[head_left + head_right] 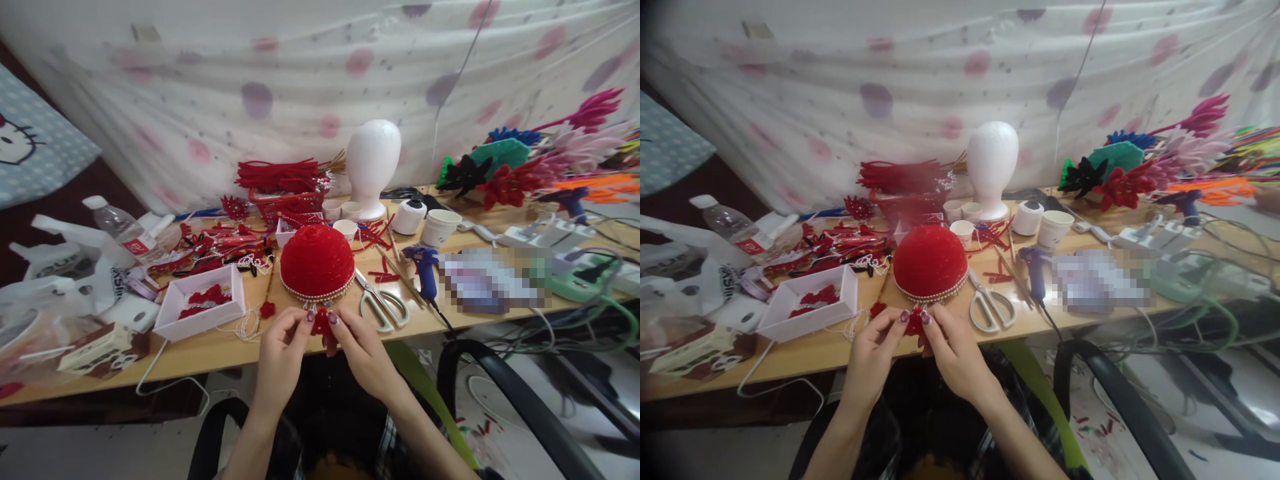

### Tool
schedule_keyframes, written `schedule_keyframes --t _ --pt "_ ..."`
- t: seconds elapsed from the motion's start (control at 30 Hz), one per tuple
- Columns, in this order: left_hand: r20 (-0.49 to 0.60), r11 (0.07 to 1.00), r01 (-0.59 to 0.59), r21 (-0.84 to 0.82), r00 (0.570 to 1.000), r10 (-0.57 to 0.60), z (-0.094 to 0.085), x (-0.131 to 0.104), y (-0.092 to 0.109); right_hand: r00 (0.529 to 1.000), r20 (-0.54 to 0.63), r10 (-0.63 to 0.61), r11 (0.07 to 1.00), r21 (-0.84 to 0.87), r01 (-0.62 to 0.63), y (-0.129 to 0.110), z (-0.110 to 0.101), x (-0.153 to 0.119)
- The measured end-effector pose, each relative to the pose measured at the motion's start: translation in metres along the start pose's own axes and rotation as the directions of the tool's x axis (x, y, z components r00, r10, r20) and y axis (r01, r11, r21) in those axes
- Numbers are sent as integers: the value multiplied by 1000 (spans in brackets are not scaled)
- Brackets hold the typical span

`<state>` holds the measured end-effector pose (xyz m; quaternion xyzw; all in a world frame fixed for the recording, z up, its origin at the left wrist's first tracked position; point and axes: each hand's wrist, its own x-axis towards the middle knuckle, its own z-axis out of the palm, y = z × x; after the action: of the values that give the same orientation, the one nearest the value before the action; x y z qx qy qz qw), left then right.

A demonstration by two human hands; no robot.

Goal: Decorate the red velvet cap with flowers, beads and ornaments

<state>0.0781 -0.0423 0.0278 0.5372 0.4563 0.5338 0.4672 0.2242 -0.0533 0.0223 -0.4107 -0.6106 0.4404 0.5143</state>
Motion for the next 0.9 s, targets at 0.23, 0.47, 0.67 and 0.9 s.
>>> schedule_keyframes --t 0.23,0.47,0.67,0.9 --pt "2 996 18 87 1000 -18 7 -14 3 998 -47 -49 999 -20 48 -1 5 0" --pt "33 990 -89 111 996 86 12 -14 5 994 -33 -102 992 -77 100 3 5 2" --pt "144 989 -85 119 987 68 2 -5 2 997 24 -77 996 -36 78 9 -2 7" --pt "50 994 -55 95 997 51 2 2 -2 1000 -30 -7 997 72 10 15 -8 8"
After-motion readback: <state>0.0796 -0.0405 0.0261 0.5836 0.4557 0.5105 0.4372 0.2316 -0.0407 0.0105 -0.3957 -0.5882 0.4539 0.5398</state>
